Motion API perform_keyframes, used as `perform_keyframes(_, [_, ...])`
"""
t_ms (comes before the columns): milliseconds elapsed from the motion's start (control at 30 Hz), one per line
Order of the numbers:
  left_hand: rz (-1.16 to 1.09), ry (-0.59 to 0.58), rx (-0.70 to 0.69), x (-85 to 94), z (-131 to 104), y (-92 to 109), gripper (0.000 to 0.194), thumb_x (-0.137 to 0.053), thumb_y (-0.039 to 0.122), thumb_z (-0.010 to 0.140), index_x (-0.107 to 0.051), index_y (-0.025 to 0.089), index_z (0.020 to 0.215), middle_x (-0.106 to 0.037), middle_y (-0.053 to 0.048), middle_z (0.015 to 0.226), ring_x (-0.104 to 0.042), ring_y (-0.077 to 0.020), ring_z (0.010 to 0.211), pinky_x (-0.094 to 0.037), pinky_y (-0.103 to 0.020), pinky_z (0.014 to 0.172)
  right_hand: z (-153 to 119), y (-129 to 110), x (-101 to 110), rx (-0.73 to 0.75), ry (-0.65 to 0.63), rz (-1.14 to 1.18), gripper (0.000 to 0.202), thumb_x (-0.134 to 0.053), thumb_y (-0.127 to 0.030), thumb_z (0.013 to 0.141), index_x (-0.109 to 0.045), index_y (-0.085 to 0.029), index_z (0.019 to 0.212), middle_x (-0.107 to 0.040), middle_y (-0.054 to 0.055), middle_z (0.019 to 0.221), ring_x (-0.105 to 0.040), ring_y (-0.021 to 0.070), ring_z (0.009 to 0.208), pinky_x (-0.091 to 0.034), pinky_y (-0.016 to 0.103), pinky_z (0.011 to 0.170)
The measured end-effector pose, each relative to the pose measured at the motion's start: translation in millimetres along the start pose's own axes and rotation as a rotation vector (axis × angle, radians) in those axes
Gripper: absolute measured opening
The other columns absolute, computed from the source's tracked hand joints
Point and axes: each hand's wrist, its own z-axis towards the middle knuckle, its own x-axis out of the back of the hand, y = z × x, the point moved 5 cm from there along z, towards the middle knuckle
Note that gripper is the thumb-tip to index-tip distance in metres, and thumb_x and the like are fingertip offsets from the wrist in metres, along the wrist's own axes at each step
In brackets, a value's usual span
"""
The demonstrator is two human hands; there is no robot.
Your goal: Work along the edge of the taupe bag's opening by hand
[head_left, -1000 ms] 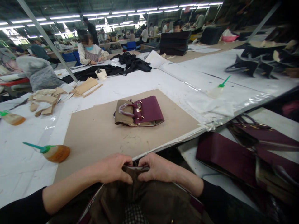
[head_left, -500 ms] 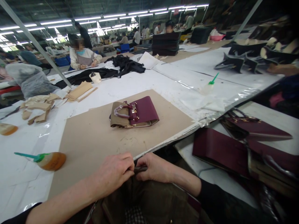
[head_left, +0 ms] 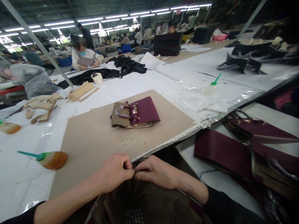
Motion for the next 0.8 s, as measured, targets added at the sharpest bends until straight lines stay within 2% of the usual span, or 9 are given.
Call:
perform_keyframes(133, [0.028,-0.014,0.025,2.9,1.2,-1.4,0.014,-0.070,0.030,0.071,-0.062,0.019,0.067,-0.067,0.002,0.068,-0.058,-0.0171,0.066,-0.034,-0.028,0.058,-0.9,-1.4,0.7,0.032,0.012,0.019,0.023,-0.064,-0.024,0.089,-0.061,-0.019,0.067,-0.045,-0.005,0.067,-0.045,0.0141,0.066,-0.034,0.023,0.059])
perform_keyframes(200, [0.009,-0.035,0.020,5.3,3.0,-4.5,0.020,-0.074,0.036,0.071,-0.064,0.019,0.077,-0.065,0.003,0.068,-0.055,-0.0168,0.065,-0.033,-0.027,0.057,-1.4,0.7,2.0,0.036,0.025,0.026,0.025,-0.064,-0.025,0.090,-0.061,-0.019,0.066,-0.043,-0.005,0.066,-0.044,0.0144,0.066,-0.034,0.023,0.059])
perform_keyframes(300, [-0.049,-0.122,-0.023,7.3,4.7,-10.1,0.030,-0.077,0.039,0.072,-0.071,0.021,0.096,-0.069,0.004,0.081,-0.058,-0.0166,0.075,-0.037,-0.025,0.063,-0.9,6.8,3.4,0.024,0.022,0.042,0.021,-0.066,-0.027,0.089,-0.069,-0.018,0.070,-0.046,-0.005,0.066,-0.046,0.0153,0.067,-0.036,0.024,0.062])
perform_keyframes(367, [-0.090,-0.203,-0.050,7.0,3.8,-14.5,0.024,-0.075,0.037,0.075,-0.076,0.022,0.093,-0.069,0.005,0.080,-0.057,-0.0154,0.076,-0.037,-0.024,0.064,0.2,12.6,3.6,0.002,0.005,0.056,0.017,-0.066,-0.029,0.088,-0.076,-0.017,0.079,-0.052,-0.004,0.067,-0.048,0.0155,0.067,-0.037,0.024,0.062])
perform_keyframes(467, [-0.140,-0.280,-0.054,5.6,0.9,-21.8,0.020,-0.072,0.035,0.077,-0.079,0.019,0.087,-0.062,0.006,0.069,-0.050,-0.0127,0.067,-0.032,-0.022,0.057,1.5,19.8,4.0,-0.031,-0.020,0.068,0.021,-0.067,-0.032,0.088,-0.080,-0.016,0.091,-0.057,-0.004,0.068,-0.049,0.0155,0.065,-0.038,0.023,0.060])
perform_keyframes(567, [-0.172,-0.291,-0.046,4.0,-0.9,-26.3,0.023,-0.070,0.034,0.078,-0.079,0.017,0.090,-0.061,0.005,0.070,-0.047,-0.0117,0.064,-0.031,-0.022,0.055,2.0,19.0,5.1,-0.039,-0.044,0.060,0.023,-0.069,-0.033,0.088,-0.081,-0.016,0.099,-0.063,-0.003,0.074,-0.053,0.0163,0.070,-0.040,0.023,0.064])
perform_keyframes(667, [-0.164,-0.280,-0.051,4.0,-2.0,-25.8,0.022,-0.067,0.033,0.079,-0.078,0.016,0.089,-0.059,0.005,0.069,-0.046,-0.0118,0.064,-0.031,-0.022,0.055,4.9,11.1,6.0,-0.032,-0.087,0.034,0.035,-0.077,-0.042,0.085,-0.078,-0.020,0.113,-0.069,-0.003,0.084,-0.058,0.0183,0.077,-0.043,0.023,0.068])
perform_keyframes(733, [-0.142,-0.259,-0.059,6.3,-3.3,-23.8,0.021,-0.066,0.032,0.081,-0.078,0.016,0.086,-0.055,0.005,0.065,-0.044,-0.0119,0.064,-0.029,-0.022,0.055,9.5,5.8,6.2,-0.028,-0.108,-0.012,0.036,-0.081,-0.047,0.082,-0.079,-0.019,0.104,-0.065,-0.004,0.077,-0.056,0.0174,0.072,-0.040,0.023,0.063])
perform_keyframes(800, [-0.123,-0.240,-0.075,9.9,-5.7,-21.5,0.022,-0.065,0.033,0.083,-0.078,0.016,0.082,-0.050,0.005,0.063,-0.041,-0.0118,0.064,-0.029,-0.023,0.056,15.1,3.0,5.3,-0.022,-0.113,-0.068,0.029,-0.077,-0.045,0.086,-0.077,-0.016,0.084,-0.054,-0.005,0.064,-0.048,0.0146,0.063,-0.034,0.023,0.056])
